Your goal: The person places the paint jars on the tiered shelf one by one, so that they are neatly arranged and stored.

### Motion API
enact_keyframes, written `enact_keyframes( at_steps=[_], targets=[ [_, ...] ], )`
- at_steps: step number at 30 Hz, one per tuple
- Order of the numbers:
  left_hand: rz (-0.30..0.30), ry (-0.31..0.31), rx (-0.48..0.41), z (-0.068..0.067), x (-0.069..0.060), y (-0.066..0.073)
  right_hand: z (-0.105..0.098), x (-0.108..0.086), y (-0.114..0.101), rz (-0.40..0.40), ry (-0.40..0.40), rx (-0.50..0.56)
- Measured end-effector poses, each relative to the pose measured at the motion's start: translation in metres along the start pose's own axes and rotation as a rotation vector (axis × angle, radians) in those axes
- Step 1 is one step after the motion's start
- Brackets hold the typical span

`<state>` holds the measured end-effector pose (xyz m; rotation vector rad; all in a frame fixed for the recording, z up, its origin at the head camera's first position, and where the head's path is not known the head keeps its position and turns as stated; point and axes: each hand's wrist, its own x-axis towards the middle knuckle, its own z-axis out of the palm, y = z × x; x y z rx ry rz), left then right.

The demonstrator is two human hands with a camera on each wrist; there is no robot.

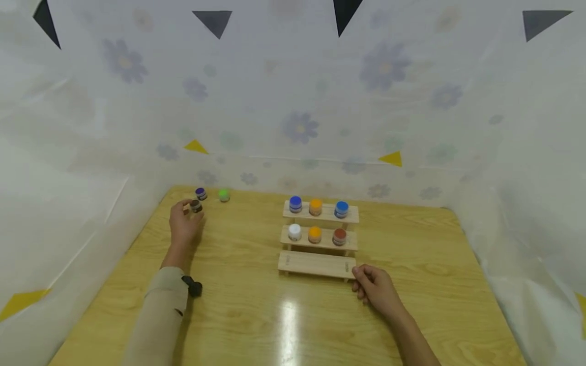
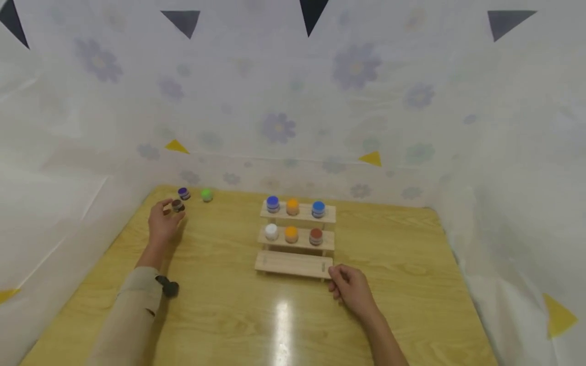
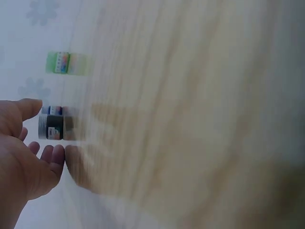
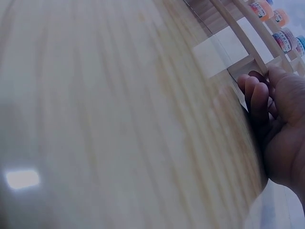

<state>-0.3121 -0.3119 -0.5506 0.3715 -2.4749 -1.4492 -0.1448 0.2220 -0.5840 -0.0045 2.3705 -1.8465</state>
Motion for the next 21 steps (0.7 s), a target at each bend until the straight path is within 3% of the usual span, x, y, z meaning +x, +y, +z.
enact_keyframes(
  at_steps=[6,11,16,21],
  targets=[
    [0.002,-0.075,0.090,0.001,0.016,-0.006,-0.001,0.001,0.002,0.006,0.000,-0.017],
    [0.005,-0.062,0.168,0.002,0.022,-0.012,0.000,0.000,0.001,0.009,-0.001,-0.029],
    [0.019,-0.055,0.150,0.004,0.023,-0.016,-0.001,0.000,0.000,-0.002,-0.001,-0.034],
    [-0.014,-0.063,0.085,0.000,0.011,-0.015,-0.001,0.001,0.000,-0.002,-0.013,-0.027]
  ],
)
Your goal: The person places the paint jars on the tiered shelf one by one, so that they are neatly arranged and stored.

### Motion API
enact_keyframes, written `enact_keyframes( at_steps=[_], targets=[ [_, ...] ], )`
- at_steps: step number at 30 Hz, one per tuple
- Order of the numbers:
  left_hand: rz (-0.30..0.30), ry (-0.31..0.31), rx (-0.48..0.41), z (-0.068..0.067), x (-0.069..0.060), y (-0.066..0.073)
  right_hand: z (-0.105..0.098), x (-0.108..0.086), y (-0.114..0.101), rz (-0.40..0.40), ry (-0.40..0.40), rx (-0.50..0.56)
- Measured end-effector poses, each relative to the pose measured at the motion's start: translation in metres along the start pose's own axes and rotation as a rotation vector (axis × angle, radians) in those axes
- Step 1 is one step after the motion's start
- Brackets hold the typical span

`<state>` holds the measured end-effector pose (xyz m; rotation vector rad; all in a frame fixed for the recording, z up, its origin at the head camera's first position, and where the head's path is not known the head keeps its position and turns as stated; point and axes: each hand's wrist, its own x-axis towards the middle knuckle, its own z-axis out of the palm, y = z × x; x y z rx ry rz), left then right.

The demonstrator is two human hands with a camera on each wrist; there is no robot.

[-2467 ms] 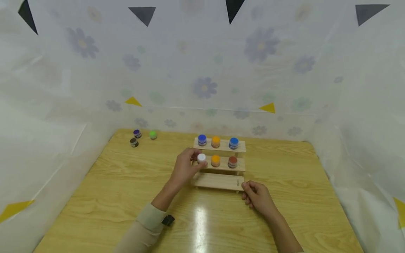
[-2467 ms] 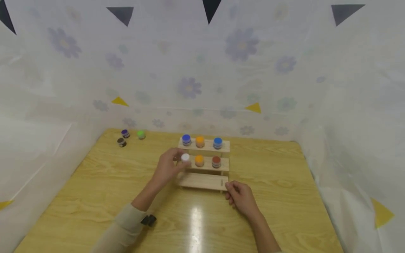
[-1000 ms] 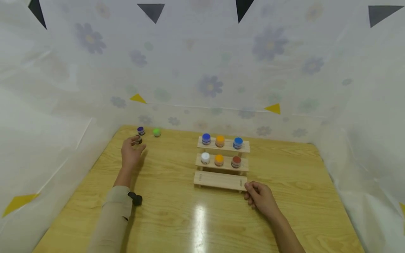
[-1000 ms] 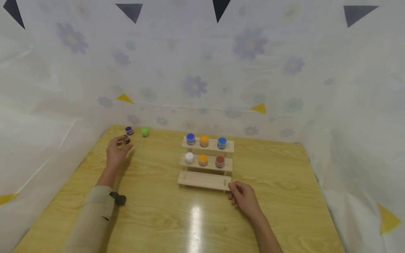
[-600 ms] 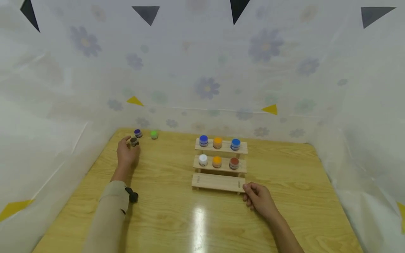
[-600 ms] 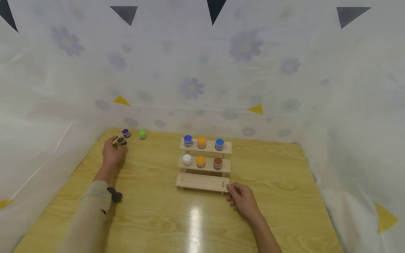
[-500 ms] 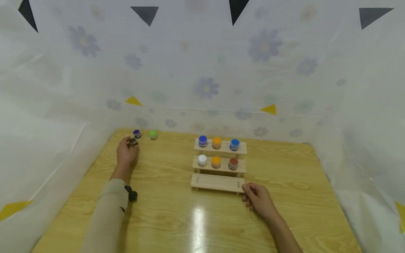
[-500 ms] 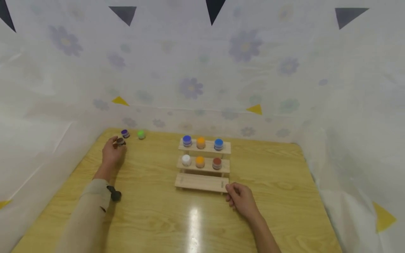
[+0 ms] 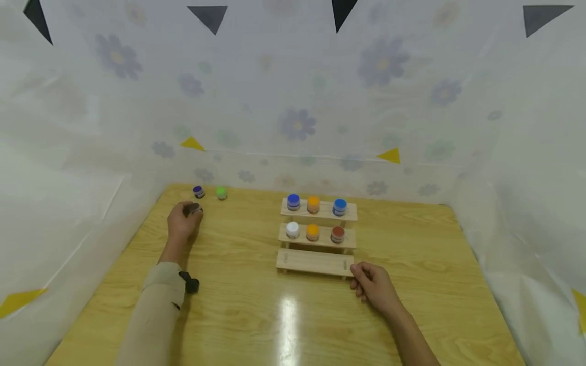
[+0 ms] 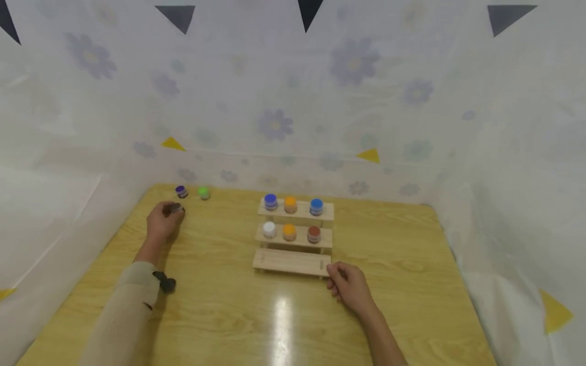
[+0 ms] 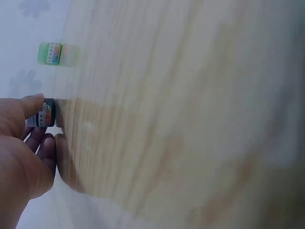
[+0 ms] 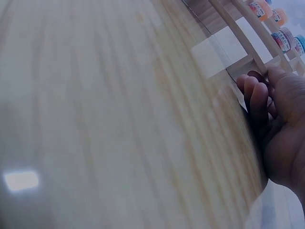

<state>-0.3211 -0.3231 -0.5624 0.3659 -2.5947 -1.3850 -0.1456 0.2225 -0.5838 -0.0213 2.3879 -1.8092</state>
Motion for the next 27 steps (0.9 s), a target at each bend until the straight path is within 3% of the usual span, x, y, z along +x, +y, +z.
enact_keyframes(
  at_steps=[4,16,21,27],
  targets=[
    [-0.004,-0.010,-0.053,-0.003,-0.013,0.002,0.000,0.000,0.001,0.022,0.006,-0.001],
    [0.111,-0.112,-0.044,0.000,-0.047,0.025,-0.001,0.001,0.002,0.005,0.014,-0.009],
    [0.193,-0.150,0.009,0.005,-0.065,0.041,-0.001,0.001,0.003,0.013,0.017,-0.014],
    [0.213,-0.203,0.026,0.015,-0.094,0.064,-0.001,0.001,0.002,0.013,0.021,-0.014]
  ],
)
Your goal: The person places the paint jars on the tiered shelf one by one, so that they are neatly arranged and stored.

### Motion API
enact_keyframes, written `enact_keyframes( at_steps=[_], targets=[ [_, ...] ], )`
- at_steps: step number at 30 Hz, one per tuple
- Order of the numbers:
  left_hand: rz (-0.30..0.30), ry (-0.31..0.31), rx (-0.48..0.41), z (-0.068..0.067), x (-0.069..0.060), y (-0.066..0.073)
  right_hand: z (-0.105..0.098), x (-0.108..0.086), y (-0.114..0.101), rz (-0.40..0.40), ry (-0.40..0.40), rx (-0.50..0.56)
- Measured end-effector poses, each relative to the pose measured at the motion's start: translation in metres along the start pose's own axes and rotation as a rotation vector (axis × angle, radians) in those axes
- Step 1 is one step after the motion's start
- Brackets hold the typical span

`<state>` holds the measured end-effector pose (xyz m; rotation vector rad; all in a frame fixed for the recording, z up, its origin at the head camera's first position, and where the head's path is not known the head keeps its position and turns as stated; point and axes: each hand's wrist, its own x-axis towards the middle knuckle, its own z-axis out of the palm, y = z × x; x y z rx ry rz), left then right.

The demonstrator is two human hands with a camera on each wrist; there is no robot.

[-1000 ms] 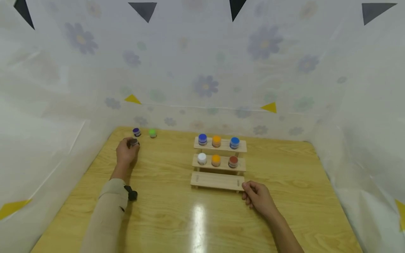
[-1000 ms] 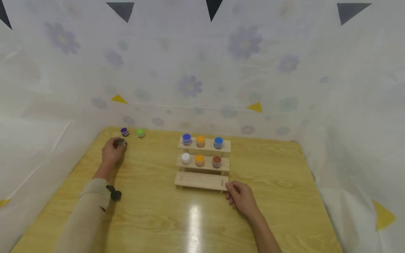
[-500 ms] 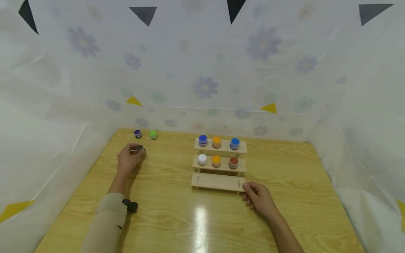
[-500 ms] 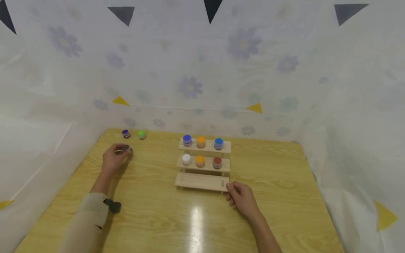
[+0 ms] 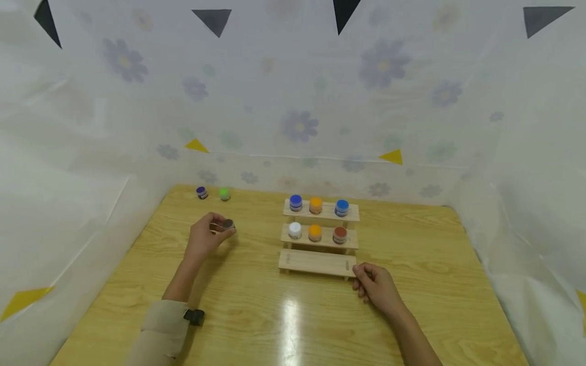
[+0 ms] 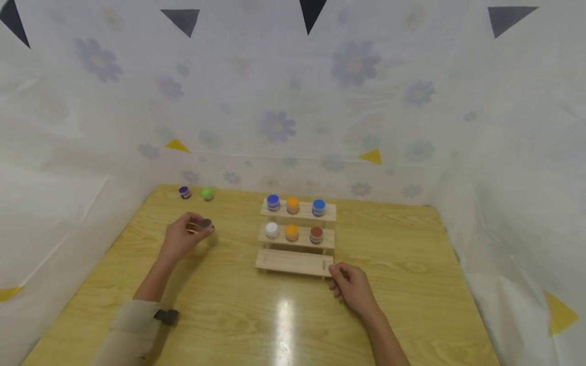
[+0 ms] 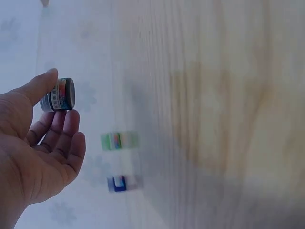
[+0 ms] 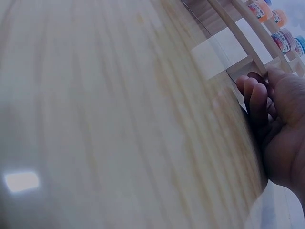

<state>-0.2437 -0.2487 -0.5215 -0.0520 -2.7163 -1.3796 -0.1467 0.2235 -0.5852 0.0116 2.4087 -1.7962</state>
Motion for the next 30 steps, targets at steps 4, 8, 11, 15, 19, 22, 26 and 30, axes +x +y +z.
enact_keyframes(
  at_steps=[4,8,11,15,19,22,26,30],
  targets=[
    [0.035,-0.023,0.013,0.013,-0.014,0.020,0.000,0.000,-0.001,-0.004,0.007,0.004],
    [0.083,-0.037,0.011,0.026,-0.029,0.041,0.000,0.000,-0.001,-0.012,-0.001,0.003],
    [0.113,-0.060,0.010,0.036,-0.040,0.055,-0.001,-0.001,-0.003,-0.012,-0.005,0.010],
    [0.149,-0.097,0.028,0.054,-0.047,0.070,-0.004,-0.002,-0.006,-0.009,0.008,0.022],
    [0.175,-0.117,0.043,0.073,-0.053,0.083,-0.005,-0.001,-0.005,-0.013,0.005,0.014],
    [0.220,-0.120,0.119,0.092,-0.060,0.093,-0.006,0.000,-0.003,-0.023,-0.002,0.004],
    [0.299,-0.121,0.235,0.119,-0.068,0.106,-0.005,0.000,-0.001,-0.017,0.003,0.010],
    [0.340,-0.125,0.282,0.139,-0.075,0.118,-0.001,0.000,0.000,-0.002,-0.002,0.018]
  ],
)
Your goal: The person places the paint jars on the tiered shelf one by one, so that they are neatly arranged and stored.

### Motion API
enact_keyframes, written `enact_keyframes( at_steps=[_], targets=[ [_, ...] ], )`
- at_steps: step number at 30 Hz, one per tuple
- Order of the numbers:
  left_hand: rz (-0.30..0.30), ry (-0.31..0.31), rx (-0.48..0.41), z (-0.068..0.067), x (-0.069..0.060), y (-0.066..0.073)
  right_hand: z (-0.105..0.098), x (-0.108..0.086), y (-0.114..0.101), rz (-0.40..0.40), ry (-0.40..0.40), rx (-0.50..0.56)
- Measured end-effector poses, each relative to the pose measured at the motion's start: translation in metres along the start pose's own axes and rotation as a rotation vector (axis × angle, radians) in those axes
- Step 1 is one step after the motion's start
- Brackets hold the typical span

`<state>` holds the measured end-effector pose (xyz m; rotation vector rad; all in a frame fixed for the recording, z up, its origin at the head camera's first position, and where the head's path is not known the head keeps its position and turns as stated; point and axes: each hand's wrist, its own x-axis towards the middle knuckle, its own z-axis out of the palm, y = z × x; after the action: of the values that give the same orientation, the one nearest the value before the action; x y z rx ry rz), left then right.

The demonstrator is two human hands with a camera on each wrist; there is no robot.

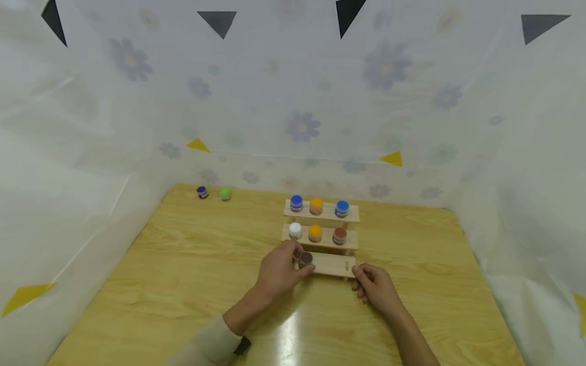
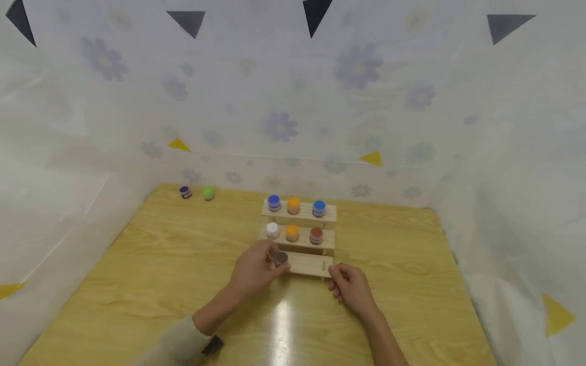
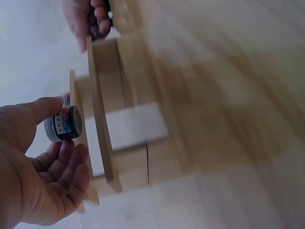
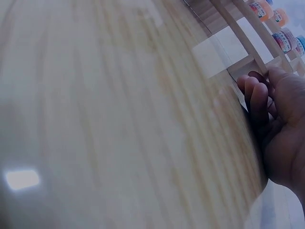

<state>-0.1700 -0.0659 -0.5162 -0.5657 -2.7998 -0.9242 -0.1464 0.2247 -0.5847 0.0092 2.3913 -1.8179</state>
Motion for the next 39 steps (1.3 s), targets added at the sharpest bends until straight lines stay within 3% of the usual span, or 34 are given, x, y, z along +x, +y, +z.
enact_keyframes(
  at_steps=[7,13,20,28,35,39],
  targets=[
    [0.079,0.014,0.109,0.023,0.009,0.028,0.003,0.000,-0.001,-0.012,0.004,-0.002],
    [0.074,-0.017,0.184,0.037,0.015,0.039,0.004,0.003,-0.001,-0.004,-0.016,-0.007],
    [0.089,-0.008,0.179,0.047,0.025,0.048,0.002,0.001,-0.004,-0.002,-0.015,-0.013],
    [0.084,-0.028,0.205,0.054,0.032,0.053,0.002,0.000,-0.005,-0.001,-0.014,0.011],
    [0.080,-0.032,0.256,0.055,0.031,0.053,0.002,-0.001,-0.006,0.002,-0.013,0.005],
    [0.074,-0.040,0.242,0.054,0.030,0.053,0.003,-0.001,-0.004,0.003,-0.005,0.011]
  ],
)
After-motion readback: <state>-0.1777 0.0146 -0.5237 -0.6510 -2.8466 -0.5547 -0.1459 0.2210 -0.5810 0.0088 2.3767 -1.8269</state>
